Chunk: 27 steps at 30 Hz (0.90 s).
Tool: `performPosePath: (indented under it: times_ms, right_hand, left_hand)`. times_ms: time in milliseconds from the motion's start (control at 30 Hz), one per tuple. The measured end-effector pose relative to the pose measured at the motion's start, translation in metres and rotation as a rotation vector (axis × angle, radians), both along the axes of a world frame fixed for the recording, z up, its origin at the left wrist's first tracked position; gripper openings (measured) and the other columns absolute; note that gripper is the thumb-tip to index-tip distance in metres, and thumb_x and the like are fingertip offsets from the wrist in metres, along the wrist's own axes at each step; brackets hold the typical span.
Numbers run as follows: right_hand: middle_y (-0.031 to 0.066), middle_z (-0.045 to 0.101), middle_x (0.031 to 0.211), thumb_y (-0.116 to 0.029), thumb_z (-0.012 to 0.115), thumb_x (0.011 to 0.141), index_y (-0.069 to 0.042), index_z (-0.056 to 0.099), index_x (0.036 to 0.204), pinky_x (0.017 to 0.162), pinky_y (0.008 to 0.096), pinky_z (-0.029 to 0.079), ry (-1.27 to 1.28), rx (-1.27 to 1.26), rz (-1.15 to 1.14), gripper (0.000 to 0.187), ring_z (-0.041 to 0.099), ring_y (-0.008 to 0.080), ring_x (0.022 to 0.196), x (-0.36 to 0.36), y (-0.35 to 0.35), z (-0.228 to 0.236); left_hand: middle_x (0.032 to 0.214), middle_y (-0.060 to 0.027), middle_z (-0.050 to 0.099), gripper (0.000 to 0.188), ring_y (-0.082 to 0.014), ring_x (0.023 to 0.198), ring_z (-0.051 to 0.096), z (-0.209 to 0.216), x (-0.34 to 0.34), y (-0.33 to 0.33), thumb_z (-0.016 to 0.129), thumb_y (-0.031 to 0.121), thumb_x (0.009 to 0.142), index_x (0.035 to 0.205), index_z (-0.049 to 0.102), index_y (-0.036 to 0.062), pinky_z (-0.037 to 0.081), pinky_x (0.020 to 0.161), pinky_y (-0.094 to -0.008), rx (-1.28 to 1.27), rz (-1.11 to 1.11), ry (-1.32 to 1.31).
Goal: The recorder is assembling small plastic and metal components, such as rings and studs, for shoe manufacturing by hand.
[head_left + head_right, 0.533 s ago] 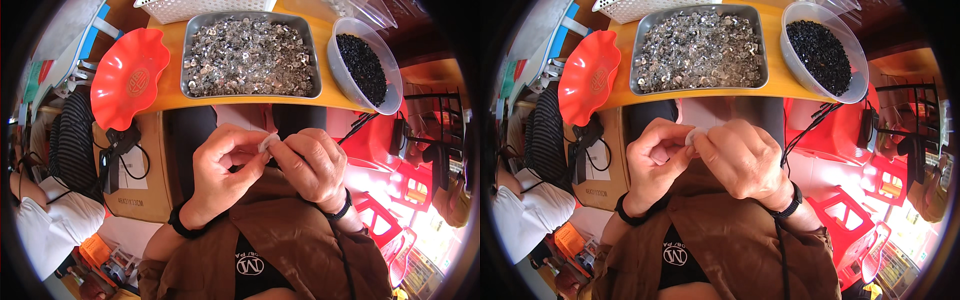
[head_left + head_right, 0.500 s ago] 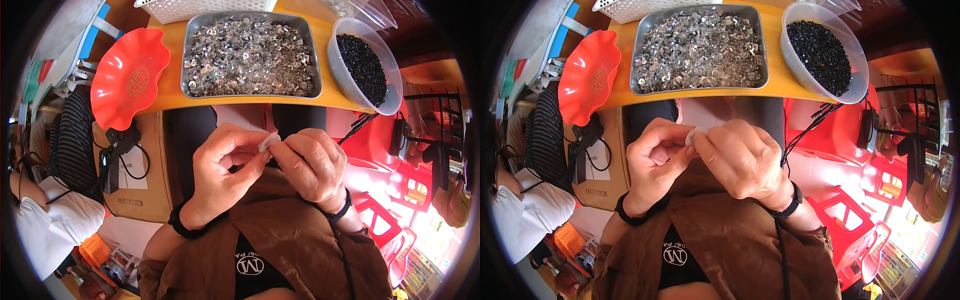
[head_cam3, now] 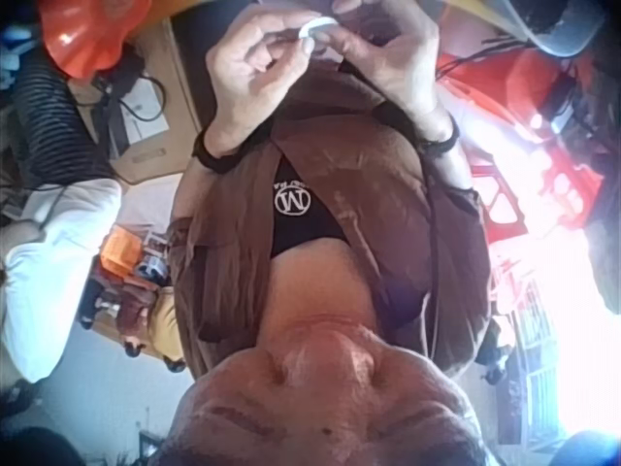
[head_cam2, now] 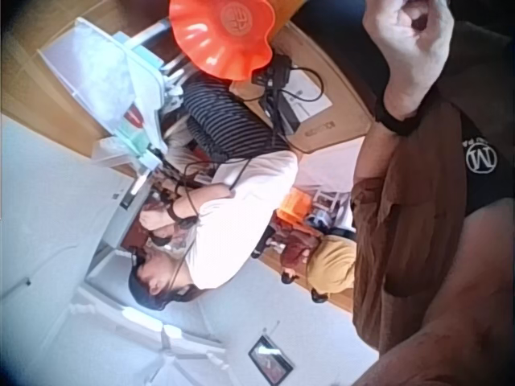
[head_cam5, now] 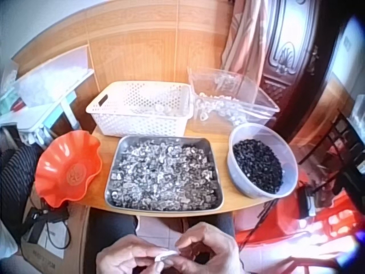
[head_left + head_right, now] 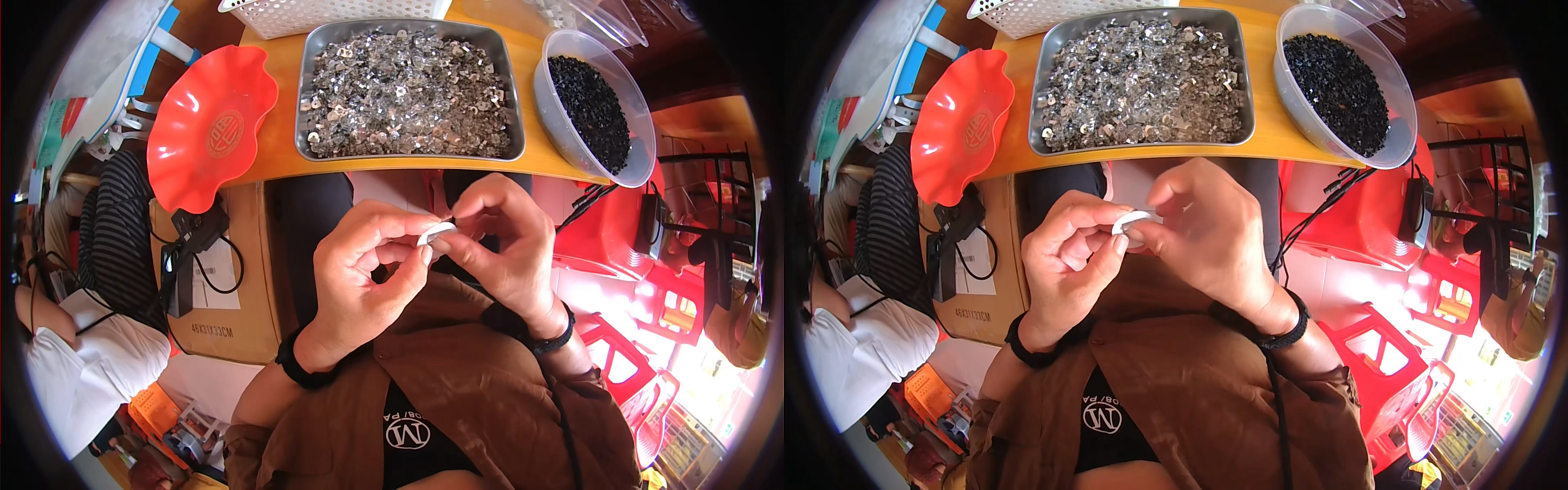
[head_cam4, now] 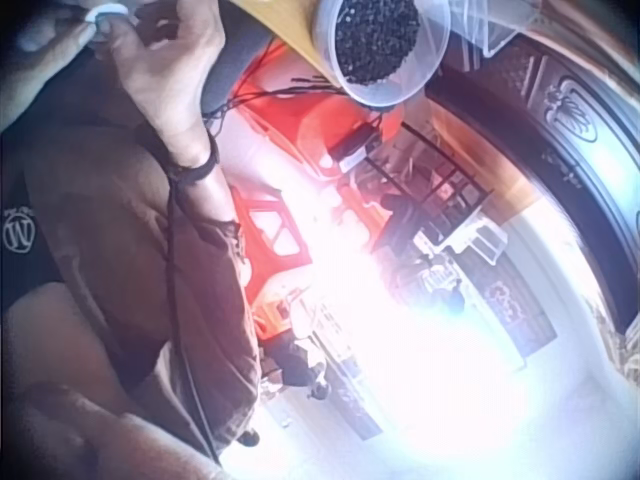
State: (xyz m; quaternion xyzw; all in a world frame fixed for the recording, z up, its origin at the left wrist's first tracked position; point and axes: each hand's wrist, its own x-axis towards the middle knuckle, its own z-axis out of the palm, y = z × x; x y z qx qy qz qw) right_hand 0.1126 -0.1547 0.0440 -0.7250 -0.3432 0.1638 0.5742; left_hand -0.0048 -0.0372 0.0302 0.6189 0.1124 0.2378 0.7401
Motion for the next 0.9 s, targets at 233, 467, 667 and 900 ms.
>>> performPosePath:
  times_ms: [233,467,667,900]
  right_hand:
    - [0.004,0.063,0.078,-0.003,0.076,0.071,-0.003,0.06,0.099,0.061,0.0235,0.049,0.577,-0.016,0.204,0.032,0.06,0.0084,0.071,0.005,-0.001,-0.009]
    - [0.0062,0.065,0.082,0.002,0.075,0.069,-0.003,0.065,0.101,0.061,0.0271,0.051,-0.069,0.123,0.289,0.033,0.062,0.0164,0.07,0.006,0.001,-0.006]
    - [0.0066,0.065,0.083,0.003,0.076,0.067,-0.004,0.067,0.1,0.061,0.0291,0.051,-0.076,0.17,0.255,0.035,0.061,0.0191,0.069,0.01,-0.005,-0.01]
    - [0.0064,0.065,0.082,0.002,0.076,0.066,-0.004,0.067,0.099,0.063,0.0301,0.05,-0.006,0.168,0.295,0.035,0.062,0.0205,0.069,0.014,-0.012,-0.004]
  left_hand:
    - [0.098,-0.0099,0.06,0.015,-0.014,0.085,0.064,0.001,0.003,-0.001,0.057,-0.011,0.082,0.096,0.058,-0.0047,0.057,0.072,-0.0262,-0.139,0.046,0.087]
    - [0.096,-0.012,0.062,0.016,-0.0144,0.081,0.064,0.003,0.002,-0.001,0.053,-0.009,0.086,0.102,0.057,-0.0056,0.058,0.069,-0.0283,-0.139,0.038,0.183]
    - [0.105,-0.0119,0.061,0.018,-0.0158,0.089,0.064,0.007,0.003,-0.004,0.055,-0.005,0.088,0.106,0.057,-0.0056,0.057,0.076,-0.031,-0.201,-0.003,0.13]
    - [0.107,-0.0107,0.06,0.02,-0.0172,0.1,0.06,0.01,0.002,0.002,0.055,0.0,0.091,0.11,0.056,-0.0038,0.052,0.082,-0.0298,-0.228,-0.129,0.08]
